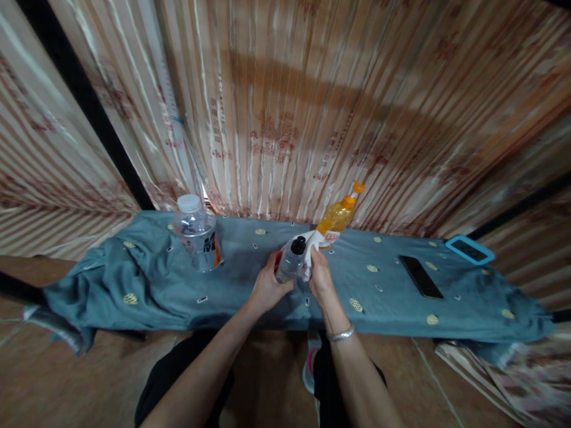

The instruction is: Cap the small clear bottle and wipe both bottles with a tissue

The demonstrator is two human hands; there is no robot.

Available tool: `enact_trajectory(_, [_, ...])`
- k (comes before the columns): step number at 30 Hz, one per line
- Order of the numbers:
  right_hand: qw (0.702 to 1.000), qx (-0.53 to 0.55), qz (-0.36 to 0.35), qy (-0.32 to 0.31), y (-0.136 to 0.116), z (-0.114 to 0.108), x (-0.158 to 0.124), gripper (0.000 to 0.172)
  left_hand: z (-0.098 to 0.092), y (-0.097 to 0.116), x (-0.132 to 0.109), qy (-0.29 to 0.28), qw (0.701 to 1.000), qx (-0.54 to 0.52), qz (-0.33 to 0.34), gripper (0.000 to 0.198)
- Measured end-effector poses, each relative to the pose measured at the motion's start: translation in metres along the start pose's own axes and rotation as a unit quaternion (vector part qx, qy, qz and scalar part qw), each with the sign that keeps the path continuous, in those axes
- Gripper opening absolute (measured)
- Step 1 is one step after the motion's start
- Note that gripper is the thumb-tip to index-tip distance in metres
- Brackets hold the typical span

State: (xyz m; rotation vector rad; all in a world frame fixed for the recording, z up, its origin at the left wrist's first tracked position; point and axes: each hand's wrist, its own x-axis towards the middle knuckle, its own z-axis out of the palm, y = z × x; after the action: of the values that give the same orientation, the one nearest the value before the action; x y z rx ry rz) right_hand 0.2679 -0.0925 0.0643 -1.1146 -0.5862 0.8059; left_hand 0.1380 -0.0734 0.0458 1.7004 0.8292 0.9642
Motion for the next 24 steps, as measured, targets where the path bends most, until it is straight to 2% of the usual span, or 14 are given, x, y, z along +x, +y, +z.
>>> enact_trajectory(3, [0.999, -0.008, -0.035, -0.039, -0.012, -0.001, 0.001, 0.043, -0.001, -0.005, 0.0, -0.034, 0.999, -0.019, 0.01, 0.06])
enact_trajectory(7, [0.995, -0.034, -0.052, -0.072, -0.011, -0.003, 0.0, 0.044, 0.005, -0.01, -0.001, -0.025, 0.999, -0.029, 0.014, 0.058])
enact_trajectory(12, [0.996, -0.05, -0.053, -0.059, -0.004, -0.006, 0.002, 0.048, 0.013, -0.009, -0.003, -0.016, 0.998, -0.058, 0.006, 0.057])
enact_trajectory(16, [0.992, -0.09, -0.074, -0.043, -0.007, -0.003, -0.013, 0.046, 0.017, -0.01, -0.002, 0.014, 0.999, -0.046, 0.001, 0.056])
enact_trajectory(20, [0.958, -0.242, -0.148, -0.042, -0.005, 0.004, -0.037, 0.049, 0.02, -0.017, -0.003, 0.026, 0.998, -0.049, 0.038, 0.068])
enact_trajectory(22, [0.942, -0.279, -0.181, -0.043, -0.003, 0.006, -0.044, 0.049, 0.022, -0.021, -0.005, 0.027, 0.996, -0.046, 0.066, 0.076])
enact_trajectory(24, [0.941, -0.28, -0.184, -0.05, -0.003, 0.005, -0.045, 0.048, 0.023, -0.024, -0.009, 0.029, 0.996, -0.029, 0.081, 0.081])
